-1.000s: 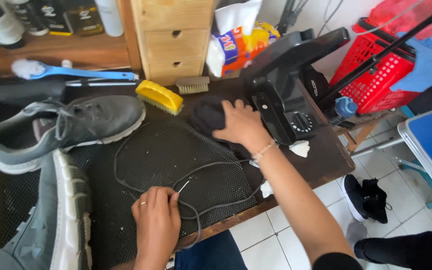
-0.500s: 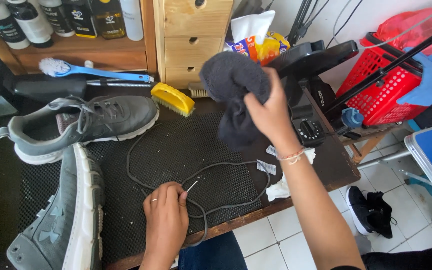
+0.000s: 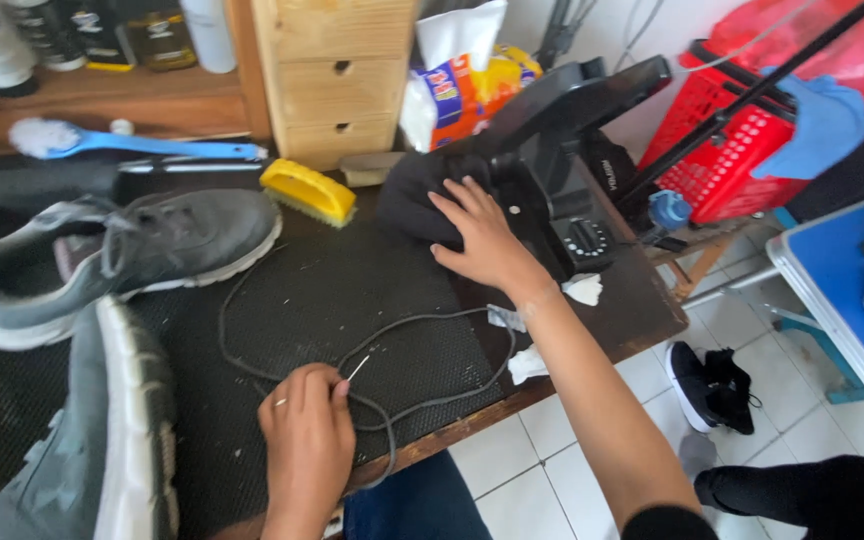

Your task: The person removes a shoelace from a grey sneaker, then threads a new shoelace through the eyelets of the same shoe. The person pulls the laces tight and adjusts the shoe on the workbench.

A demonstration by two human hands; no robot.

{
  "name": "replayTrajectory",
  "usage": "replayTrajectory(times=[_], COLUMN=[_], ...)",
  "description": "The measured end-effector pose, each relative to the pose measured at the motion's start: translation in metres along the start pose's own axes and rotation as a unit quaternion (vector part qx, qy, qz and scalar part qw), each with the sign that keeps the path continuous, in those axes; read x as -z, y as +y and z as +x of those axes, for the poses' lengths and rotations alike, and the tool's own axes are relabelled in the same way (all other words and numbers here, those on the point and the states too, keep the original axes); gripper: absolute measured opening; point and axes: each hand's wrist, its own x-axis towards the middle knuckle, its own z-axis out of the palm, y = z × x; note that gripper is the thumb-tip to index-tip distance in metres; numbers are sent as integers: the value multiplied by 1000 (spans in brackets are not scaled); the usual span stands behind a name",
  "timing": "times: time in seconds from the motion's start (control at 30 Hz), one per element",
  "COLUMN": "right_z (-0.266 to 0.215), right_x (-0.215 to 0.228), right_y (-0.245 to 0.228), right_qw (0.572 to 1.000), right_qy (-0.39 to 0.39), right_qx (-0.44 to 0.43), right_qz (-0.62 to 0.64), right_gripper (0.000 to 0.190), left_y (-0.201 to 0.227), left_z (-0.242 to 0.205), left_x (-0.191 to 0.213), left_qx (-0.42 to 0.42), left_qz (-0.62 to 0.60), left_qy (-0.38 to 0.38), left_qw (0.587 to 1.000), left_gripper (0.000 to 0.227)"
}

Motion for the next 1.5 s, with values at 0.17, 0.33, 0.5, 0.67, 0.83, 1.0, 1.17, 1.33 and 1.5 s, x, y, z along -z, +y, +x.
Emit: replayTrajectory(times=[0.17, 0.33, 0.5, 0.67, 0.83, 1.0, 1.17, 1.33, 1.5], right_z=[-101, -182, -218, -230, -240, -237, -227, -216, -217], right_x=[52, 33, 13, -33, -58, -98, -118, -143, -114], right_y=[-30, -13, -14, 25, 45, 47, -113, -179, -195], right_qw=[976, 985, 993, 984, 923, 774, 854, 783, 859], right_qy=[194, 62, 31, 168, 268, 320, 295, 268, 146], right_qx=[38, -148, -93, -7, -128, -142, -52, -112, -25], right_qz=[96, 65, 69, 52, 246, 528, 425, 550, 491], right_gripper=[30, 20, 44, 25, 17, 13, 16, 31, 17], left_y=[1, 3, 5, 14, 0, 6, 49, 31, 21], left_z=[0, -3, -7, 4, -6, -32, -86, -90, -88], left_x=[-4, 0, -1, 9, 4, 27, 88, 77, 60], left_qx=[0, -15, -42, 5, -5, -244, -241, -129, -140], left_qz=[36, 21, 4, 91, 16, -39, -192, -240, -177], left_qy=[-13, 19, 93, 61, 114, 277, 221, 111, 119], left_qw=[999, 999, 995, 994, 993, 928, 925, 956, 967], left_gripper=[11, 8, 11, 9, 12, 10, 30, 23, 12])
